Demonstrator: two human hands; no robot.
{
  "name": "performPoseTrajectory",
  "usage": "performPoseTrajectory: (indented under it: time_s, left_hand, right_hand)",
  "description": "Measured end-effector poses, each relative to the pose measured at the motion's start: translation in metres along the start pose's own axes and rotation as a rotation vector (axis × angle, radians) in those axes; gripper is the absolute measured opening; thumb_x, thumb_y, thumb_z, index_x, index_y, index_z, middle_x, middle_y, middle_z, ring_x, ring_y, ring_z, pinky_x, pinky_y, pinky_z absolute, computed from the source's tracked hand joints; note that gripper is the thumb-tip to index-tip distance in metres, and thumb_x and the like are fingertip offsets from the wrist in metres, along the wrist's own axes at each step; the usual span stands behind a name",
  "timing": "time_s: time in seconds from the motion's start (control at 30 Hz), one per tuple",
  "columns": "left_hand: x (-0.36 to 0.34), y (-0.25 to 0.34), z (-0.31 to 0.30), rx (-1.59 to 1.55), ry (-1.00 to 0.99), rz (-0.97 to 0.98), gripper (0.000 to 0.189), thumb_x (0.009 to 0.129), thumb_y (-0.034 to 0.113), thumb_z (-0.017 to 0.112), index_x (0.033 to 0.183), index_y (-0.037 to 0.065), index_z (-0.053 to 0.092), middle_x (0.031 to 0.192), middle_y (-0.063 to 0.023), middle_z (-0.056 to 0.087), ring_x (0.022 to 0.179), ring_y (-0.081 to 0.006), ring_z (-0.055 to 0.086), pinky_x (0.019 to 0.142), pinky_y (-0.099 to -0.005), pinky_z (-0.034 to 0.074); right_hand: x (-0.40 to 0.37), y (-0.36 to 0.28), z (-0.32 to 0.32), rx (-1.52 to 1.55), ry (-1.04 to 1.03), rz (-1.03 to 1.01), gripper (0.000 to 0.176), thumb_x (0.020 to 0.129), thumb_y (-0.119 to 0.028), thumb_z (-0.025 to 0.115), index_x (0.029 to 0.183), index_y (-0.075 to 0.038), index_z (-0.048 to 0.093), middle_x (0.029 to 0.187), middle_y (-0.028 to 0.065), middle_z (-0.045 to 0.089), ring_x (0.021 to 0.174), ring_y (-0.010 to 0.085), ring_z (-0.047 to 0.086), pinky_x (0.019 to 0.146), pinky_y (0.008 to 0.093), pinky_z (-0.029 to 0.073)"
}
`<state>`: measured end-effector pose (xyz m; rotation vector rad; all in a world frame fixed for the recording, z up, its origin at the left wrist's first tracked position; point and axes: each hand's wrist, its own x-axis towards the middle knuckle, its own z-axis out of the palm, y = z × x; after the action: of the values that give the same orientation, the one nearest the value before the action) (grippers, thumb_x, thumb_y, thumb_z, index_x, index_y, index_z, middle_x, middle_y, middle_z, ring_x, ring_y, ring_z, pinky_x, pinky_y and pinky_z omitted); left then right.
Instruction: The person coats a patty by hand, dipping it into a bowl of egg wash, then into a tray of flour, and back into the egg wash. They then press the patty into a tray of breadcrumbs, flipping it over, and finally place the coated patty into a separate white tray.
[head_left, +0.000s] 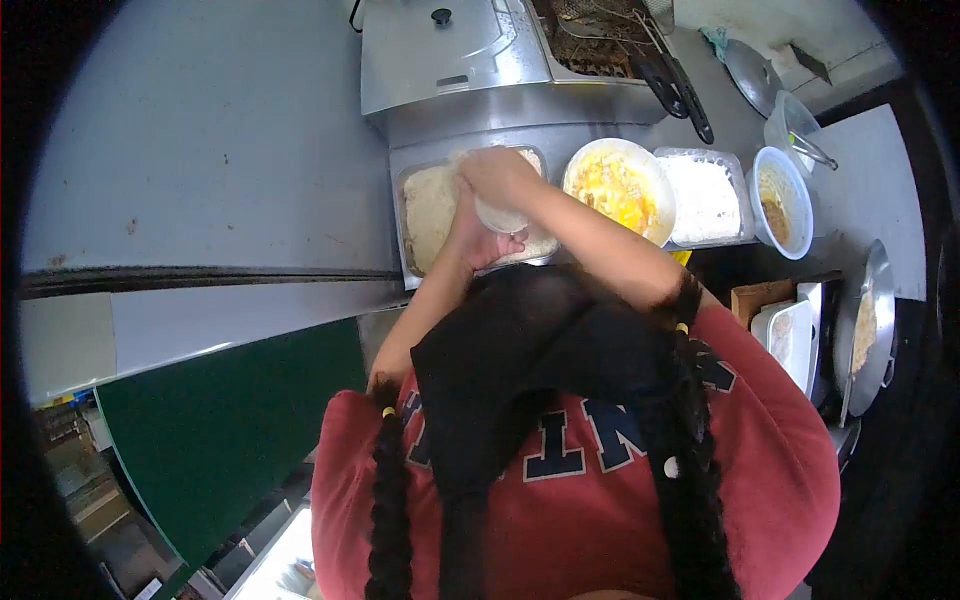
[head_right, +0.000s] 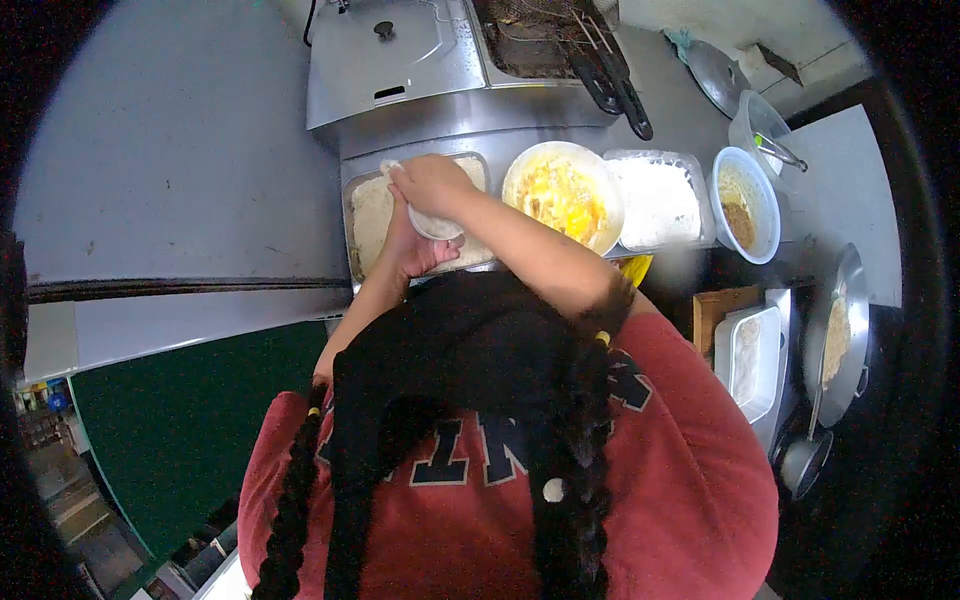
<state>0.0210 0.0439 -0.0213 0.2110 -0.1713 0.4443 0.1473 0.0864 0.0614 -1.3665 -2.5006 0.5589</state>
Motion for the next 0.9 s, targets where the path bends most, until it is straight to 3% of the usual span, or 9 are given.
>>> performPoseTrajectory:
  time_s: [0.13, 0.2, 0.33, 0.43, 0.5, 0.53, 0.6, 0.8, 0.9]
  left_hand:
    - [-0.001, -0.006, 0.011, -0.020, -0.057, -0.024, 0.114, 0.072, 0.096, 0.020, 0.145, 0.011, 0.039, 0.140, -0.0159, 0.050, 0.122, -0.0366, 0.054, 0.094, -0.0557, 0.050]
    - [0.008, -0.020, 0.048, 0.073, 0.622, 0.138, 0.111, 0.076, 0.093, 0.023, 0.148, 0.011, 0.035, 0.145, -0.0178, 0.045, 0.130, -0.0390, 0.048, 0.100, -0.0602, 0.044]
    - [0.024, -0.026, 0.063, 0.325, 0.696, 0.293, 0.104, 0.081, 0.088, 0.025, 0.150, 0.011, 0.033, 0.150, -0.0186, 0.040, 0.137, -0.0385, 0.041, 0.106, -0.0618, 0.037]
    - [0.016, -0.021, 0.047, 0.302, 0.765, 0.311, 0.098, 0.085, 0.085, 0.025, 0.150, 0.012, 0.034, 0.147, -0.0187, 0.043, 0.132, -0.0370, 0.048, 0.098, -0.0569, 0.048]
    - [0.005, -0.003, 0.014, 0.050, 0.069, 0.090, 0.098, 0.086, 0.085, 0.024, 0.149, 0.011, 0.034, 0.146, -0.0187, 0.045, 0.125, -0.0365, 0.055, 0.084, -0.0495, 0.057]
    - [0.005, -0.003, 0.020, 0.047, 0.068, 0.082, 0.098, 0.086, 0.085, 0.024, 0.149, 0.011, 0.034, 0.146, -0.0187, 0.045, 0.125, -0.0365, 0.055, 0.084, -0.0495, 0.057]
    - [0.006, -0.004, 0.048, 0.224, 0.737, 0.079, 0.100, 0.085, 0.086, 0.023, 0.149, 0.010, 0.033, 0.145, -0.0188, 0.046, 0.120, -0.0376, 0.058, 0.072, -0.0442, 0.060]
    - [0.023, -0.022, 0.063, 0.168, 0.695, 0.321, 0.098, 0.087, 0.084, 0.023, 0.150, 0.009, 0.031, 0.148, -0.0181, 0.044, 0.125, -0.0390, 0.055, 0.082, -0.0494, 0.058]
    - [0.023, -0.022, 0.059, 0.200, 0.755, 0.324, 0.096, 0.087, 0.083, 0.023, 0.148, 0.009, 0.035, 0.140, -0.0190, 0.051, 0.116, -0.0380, 0.060, 0.080, -0.0473, 0.057]
  right_hand:
    - [-0.002, 0.014, 0.035, 0.149, 0.138, 0.115, 0.049, 0.097, -0.035, 0.040, 0.090, 0.003, 0.070, 0.096, 0.0287, 0.067, 0.094, 0.0456, 0.064, 0.089, 0.0530, 0.047]
    - [0.003, 0.036, 0.054, 0.220, 0.081, 0.294, 0.050, 0.098, -0.036, 0.040, 0.097, 0.004, 0.069, 0.103, 0.0307, 0.065, 0.099, 0.0450, 0.063, 0.091, 0.0524, 0.046]
    - [0.010, 0.053, 0.076, 0.241, 0.164, 0.404, 0.029, 0.091, -0.019, 0.050, 0.103, -0.003, 0.070, 0.106, 0.0215, 0.068, 0.099, 0.0409, 0.065, 0.083, 0.0489, 0.051]
    - [0.013, 0.036, 0.040, 0.223, 0.067, 0.249, 0.033, 0.093, -0.021, 0.048, 0.109, -0.001, 0.069, 0.108, 0.0227, 0.067, 0.103, 0.0405, 0.064, 0.087, 0.0486, 0.050]
    - [0.007, -0.009, -0.028, 0.259, -0.148, 0.421, 0.036, 0.095, -0.024, 0.047, 0.113, 0.000, 0.066, 0.111, 0.0243, 0.066, 0.108, 0.0400, 0.062, 0.093, 0.0484, 0.048]
    - [0.007, -0.005, -0.019, 0.261, -0.145, 0.429, 0.036, 0.095, -0.024, 0.047, 0.113, 0.000, 0.066, 0.111, 0.0243, 0.066, 0.108, 0.0400, 0.062, 0.093, 0.0484, 0.048]
    - [0.008, 0.008, 0.013, 0.070, -0.172, 0.111, 0.036, 0.096, -0.024, 0.046, 0.114, 0.001, 0.065, 0.111, 0.0249, 0.066, 0.109, 0.0397, 0.062, 0.093, 0.0486, 0.048]
    - [-0.001, 0.033, 0.042, 0.160, 0.120, 0.286, 0.049, 0.101, -0.035, 0.036, 0.103, 0.003, 0.067, 0.104, 0.0272, 0.067, 0.098, 0.0443, 0.064, 0.090, 0.0517, 0.049]
    - [0.001, 0.039, 0.037, 0.099, 0.110, 0.130, 0.046, 0.101, -0.034, 0.037, 0.103, 0.002, 0.066, 0.103, 0.0272, 0.066, 0.096, 0.0444, 0.064, 0.087, 0.0524, 0.049]
